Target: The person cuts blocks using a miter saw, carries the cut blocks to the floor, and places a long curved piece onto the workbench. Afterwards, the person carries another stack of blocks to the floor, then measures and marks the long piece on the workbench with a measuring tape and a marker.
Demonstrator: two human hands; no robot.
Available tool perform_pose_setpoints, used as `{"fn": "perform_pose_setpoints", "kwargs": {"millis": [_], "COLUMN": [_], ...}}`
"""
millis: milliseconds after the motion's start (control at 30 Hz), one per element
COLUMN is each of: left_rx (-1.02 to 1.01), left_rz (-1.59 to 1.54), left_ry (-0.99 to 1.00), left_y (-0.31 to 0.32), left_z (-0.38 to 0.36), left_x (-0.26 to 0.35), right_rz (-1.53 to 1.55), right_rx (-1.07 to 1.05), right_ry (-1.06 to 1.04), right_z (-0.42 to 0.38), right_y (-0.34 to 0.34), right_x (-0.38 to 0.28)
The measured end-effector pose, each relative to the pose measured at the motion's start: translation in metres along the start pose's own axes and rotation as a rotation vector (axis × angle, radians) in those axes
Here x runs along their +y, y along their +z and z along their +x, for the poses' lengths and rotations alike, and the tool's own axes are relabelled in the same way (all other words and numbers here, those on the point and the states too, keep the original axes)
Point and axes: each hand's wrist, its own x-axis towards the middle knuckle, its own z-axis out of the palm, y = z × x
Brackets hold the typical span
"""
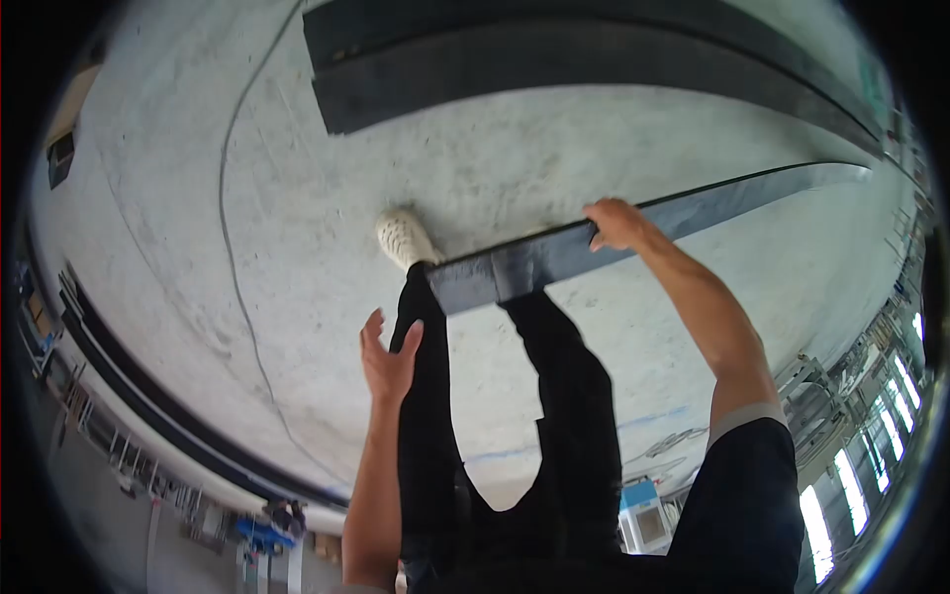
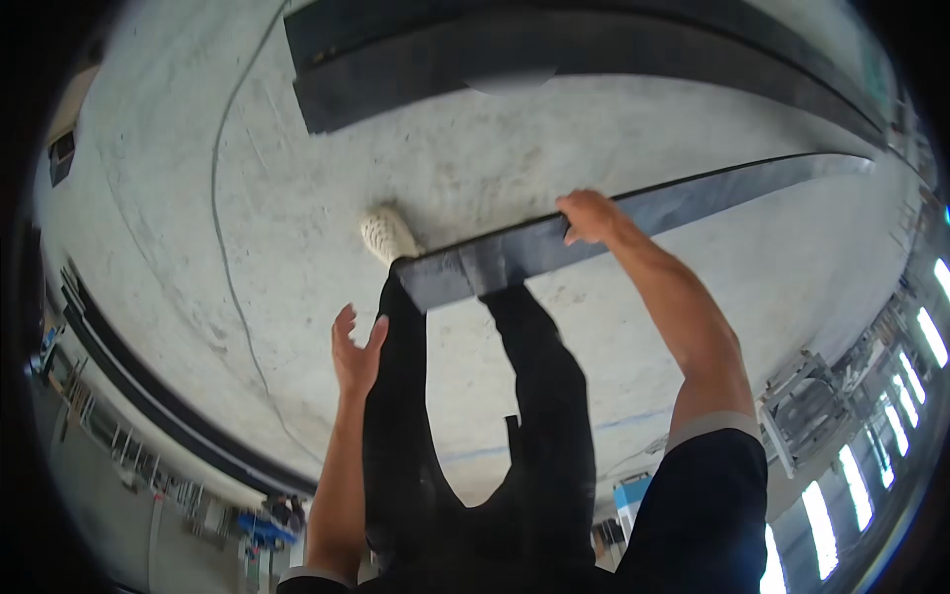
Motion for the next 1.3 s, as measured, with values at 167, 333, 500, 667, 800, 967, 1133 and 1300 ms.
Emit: {"fn": "perform_pose_setpoints", "kwargs": {"millis": [167, 333, 500, 667, 800, 967, 1133, 1300], "left_rx": [0.041, 0.279, 0.026, -0.083, -0.233, -0.457, -0.276, 0.112], "left_rz": [-0.098, -0.049, -0.079, 0.173, 0.553, 1.306, 1.732, 1.419], "left_ry": [0.282, 0.640, 0.854, 1.216, 1.386, 1.294, 1.365, 1.254], "left_y": [-0.111, -0.253, -0.302, -0.323, -0.303, -0.265, -0.190, -0.151], "left_z": [-0.035, -0.112, -0.160, -0.195, -0.208, -0.248, -0.207, -0.139], "left_x": [0.075, 0.213, 0.301, 0.376, 0.424, 0.465, 0.397, 0.354], "right_rz": [0.057, 0.020, 0.018, 0.171, 0.185, 0.647, 0.578, 0.464], "right_rx": [0.176, 0.428, 0.781, 1.187, 1.117, 1.211, 1.230, 1.164], "right_ry": [-0.058, -0.086, -0.148, -0.479, -0.278, -0.533, -0.552, -0.559], "right_z": [-0.139, -0.250, -0.320, -0.332, -0.304, -0.353, -0.357, -0.339], "right_y": [-0.064, -0.129, -0.176, -0.198, -0.195, -0.177, -0.178, -0.177], "right_x": [-0.033, -0.091, -0.201, -0.328, -0.438, -0.506, -0.482, -0.477]}}
